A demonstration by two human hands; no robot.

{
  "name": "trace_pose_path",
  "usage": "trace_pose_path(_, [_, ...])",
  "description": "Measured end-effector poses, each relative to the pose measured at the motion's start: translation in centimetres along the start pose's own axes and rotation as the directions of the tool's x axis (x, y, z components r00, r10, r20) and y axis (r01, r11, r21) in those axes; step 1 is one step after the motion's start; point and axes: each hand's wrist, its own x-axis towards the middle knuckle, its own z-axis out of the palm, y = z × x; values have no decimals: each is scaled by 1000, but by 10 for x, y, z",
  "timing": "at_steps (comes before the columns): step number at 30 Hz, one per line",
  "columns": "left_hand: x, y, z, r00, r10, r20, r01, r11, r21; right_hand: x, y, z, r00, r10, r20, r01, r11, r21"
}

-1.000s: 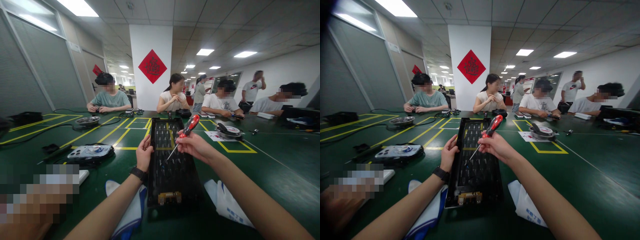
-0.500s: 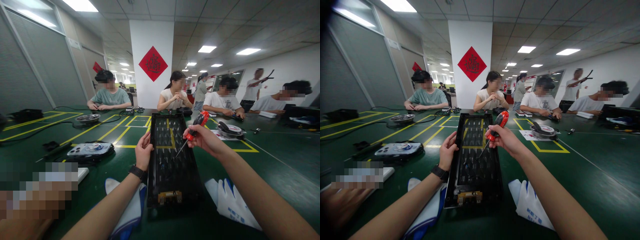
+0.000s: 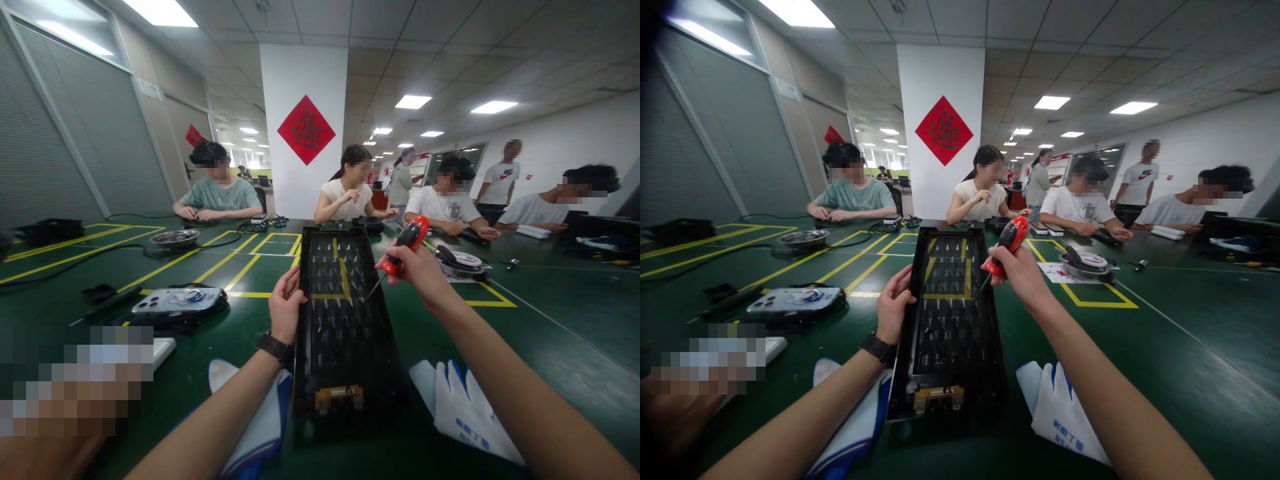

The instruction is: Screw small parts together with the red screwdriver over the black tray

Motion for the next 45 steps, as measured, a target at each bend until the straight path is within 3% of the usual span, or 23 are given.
trace_pose_path(6, [0,-1,-1,1000,-1,-11,1,1000,2,4,-3,-13,967,-179,-181,181,984,-9])
trace_pose_path(14, [-1,1,-1,1000,13,3,-13,1000,-2,6,-6,-23,911,-233,-341,259,966,31])
trace_pose_path(21, [-1,1,-1,1000,16,-4,-16,1000,8,9,-1,-18,927,-220,-303,238,971,25])
trace_pose_path(30, [0,-2,-1,1000,-10,-6,10,1000,-2,10,17,-3,946,-242,-213,215,966,-145])
trace_pose_path(36, [6,-18,-4,996,-87,-1,86,994,64,12,19,-6,925,-274,-264,256,961,-104])
trace_pose_path(40, [12,-35,-7,982,-189,-28,191,971,147,15,31,-4,957,-154,-246,171,984,47])
trace_pose_path(45, [15,-45,-11,970,-240,50,224,950,217,6,56,1,977,167,-129,-114,932,345])
